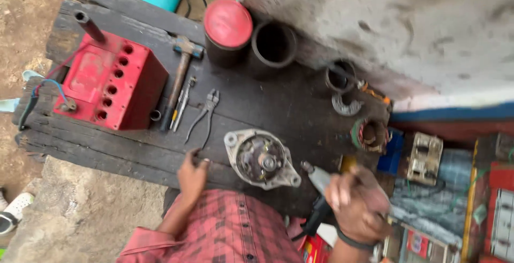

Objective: The recorder is repairing and testing an alternator/starter motor assembly using a battery and wires on a workshop workbench.

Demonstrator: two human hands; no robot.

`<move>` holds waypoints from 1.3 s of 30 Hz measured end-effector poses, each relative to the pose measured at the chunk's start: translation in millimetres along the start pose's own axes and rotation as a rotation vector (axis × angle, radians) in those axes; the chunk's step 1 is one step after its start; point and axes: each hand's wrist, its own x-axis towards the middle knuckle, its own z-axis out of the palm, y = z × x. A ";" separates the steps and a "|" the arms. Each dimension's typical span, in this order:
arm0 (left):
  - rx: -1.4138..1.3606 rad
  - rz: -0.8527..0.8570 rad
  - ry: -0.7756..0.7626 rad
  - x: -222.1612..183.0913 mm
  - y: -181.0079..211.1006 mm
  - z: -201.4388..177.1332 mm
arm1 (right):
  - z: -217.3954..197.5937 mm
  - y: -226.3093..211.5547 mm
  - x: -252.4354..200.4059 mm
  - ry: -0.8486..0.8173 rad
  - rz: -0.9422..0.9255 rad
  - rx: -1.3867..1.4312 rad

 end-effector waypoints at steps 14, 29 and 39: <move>-0.574 -0.060 -0.386 -79.7 22.6 -64.6 | 94.8 111.3 1.2 -0.323 0.292 -1.127; -0.546 -0.354 -0.439 -105.8 -141.1 -84.7 | 85.8 151.0 -14.2 0.396 -0.259 -1.491; -0.441 -0.476 -0.339 -115.7 -229.8 -151.7 | 55.3 180.9 35.7 0.361 -0.494 -1.966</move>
